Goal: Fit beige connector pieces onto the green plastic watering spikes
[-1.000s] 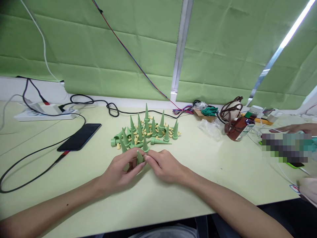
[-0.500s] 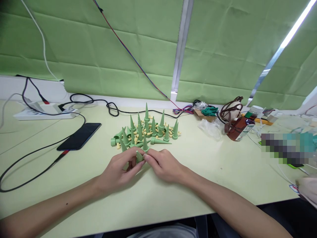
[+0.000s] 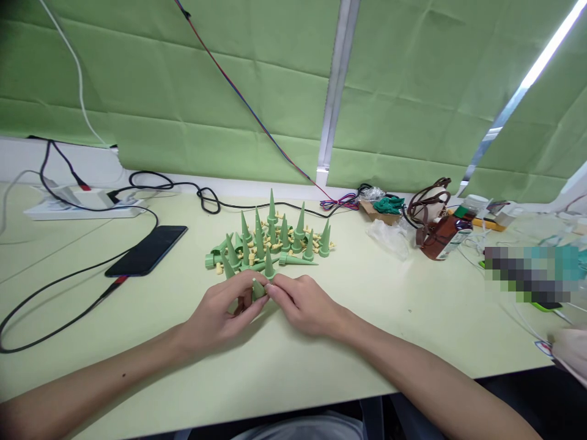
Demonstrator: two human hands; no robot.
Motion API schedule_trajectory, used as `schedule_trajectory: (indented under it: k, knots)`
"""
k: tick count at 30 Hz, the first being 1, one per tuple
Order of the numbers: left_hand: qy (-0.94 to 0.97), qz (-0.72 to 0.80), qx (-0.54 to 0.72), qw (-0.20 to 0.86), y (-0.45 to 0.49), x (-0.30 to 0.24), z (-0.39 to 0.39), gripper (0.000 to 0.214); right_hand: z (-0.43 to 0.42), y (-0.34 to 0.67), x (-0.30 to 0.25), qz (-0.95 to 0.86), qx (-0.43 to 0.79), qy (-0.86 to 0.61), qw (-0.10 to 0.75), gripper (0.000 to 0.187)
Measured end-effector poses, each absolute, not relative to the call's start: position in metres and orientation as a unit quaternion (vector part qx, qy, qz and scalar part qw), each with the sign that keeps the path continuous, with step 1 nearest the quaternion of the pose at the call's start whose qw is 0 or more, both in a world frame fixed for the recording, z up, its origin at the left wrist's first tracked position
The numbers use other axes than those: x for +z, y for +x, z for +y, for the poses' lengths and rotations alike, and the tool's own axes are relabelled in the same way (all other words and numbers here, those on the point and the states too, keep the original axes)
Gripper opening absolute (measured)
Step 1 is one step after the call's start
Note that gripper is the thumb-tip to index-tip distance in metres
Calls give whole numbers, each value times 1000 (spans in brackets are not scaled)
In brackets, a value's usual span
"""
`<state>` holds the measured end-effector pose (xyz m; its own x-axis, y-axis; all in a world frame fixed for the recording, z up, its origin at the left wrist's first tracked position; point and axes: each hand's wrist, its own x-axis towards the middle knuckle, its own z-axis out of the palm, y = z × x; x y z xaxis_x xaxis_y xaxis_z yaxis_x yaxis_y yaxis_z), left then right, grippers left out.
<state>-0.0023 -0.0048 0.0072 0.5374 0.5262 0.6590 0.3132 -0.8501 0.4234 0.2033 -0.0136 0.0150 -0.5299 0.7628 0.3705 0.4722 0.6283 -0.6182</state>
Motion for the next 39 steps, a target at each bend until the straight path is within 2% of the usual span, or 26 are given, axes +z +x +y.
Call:
schedule_trajectory:
  k: [9, 39]
  knots:
    - [868, 262, 388, 164, -3, 7, -3, 3, -12, 203, 12, -850, 216, -385, 289, 31]
    - [864, 271, 394, 156, -3, 6, -4, 9, -14, 202, 15, -845, 216, -383, 305, 33]
